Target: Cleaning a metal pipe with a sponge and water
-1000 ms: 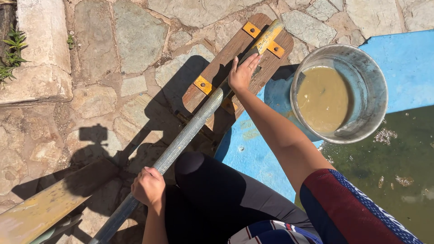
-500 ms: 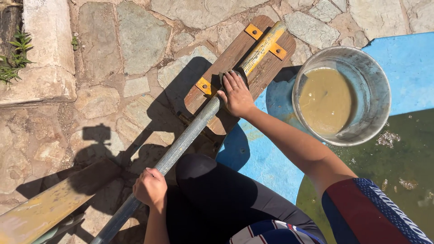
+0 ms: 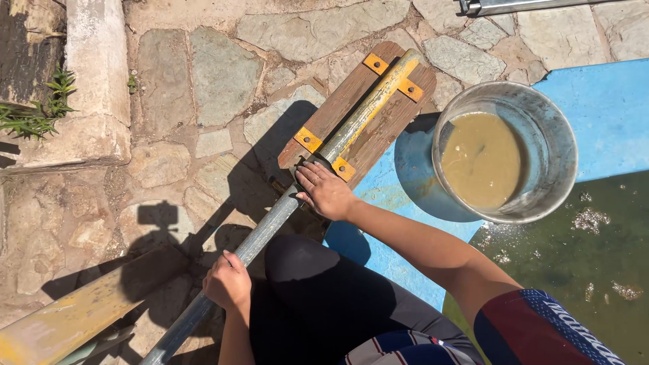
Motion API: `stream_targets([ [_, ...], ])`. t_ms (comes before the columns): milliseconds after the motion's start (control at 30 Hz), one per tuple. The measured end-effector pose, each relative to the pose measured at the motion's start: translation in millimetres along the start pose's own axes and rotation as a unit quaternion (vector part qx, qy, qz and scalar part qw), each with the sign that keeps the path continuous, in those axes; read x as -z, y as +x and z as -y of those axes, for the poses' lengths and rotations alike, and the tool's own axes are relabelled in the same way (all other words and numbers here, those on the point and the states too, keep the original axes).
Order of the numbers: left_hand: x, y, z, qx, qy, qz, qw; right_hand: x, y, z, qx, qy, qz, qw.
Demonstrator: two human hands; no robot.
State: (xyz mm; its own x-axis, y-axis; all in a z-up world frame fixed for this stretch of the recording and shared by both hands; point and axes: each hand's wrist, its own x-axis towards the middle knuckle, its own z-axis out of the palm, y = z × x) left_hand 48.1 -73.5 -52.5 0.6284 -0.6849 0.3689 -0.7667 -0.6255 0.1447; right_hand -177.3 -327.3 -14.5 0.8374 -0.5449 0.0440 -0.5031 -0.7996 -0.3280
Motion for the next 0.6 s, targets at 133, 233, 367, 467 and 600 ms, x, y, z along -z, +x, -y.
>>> stream_targets([
  [133,1,-5,7,0.01,-0.046,0.067,0.997,1,5,-61,-0.033,-0.062,0.004,0.998],
  [233,1,-6,4,-0.016,-0.018,0.004,1.0,42,1,-156,-0.155,-0.069,-0.024,0.985],
  [367,10,-5,-1,-0.014,-0.031,-0.002,0.999,61,3,-197,-0.246,-0.057,-0.016,0.967],
  [467,11,-3,-8,0.018,-0.023,-0.001,1.0,52,4,-144,-0.159,-0.068,0.033,0.984],
  [600,9,-7,-8,0.026,-0.021,0.007,0.999,47,4,-131,-0.07,-0.052,0.111,0.99],
])
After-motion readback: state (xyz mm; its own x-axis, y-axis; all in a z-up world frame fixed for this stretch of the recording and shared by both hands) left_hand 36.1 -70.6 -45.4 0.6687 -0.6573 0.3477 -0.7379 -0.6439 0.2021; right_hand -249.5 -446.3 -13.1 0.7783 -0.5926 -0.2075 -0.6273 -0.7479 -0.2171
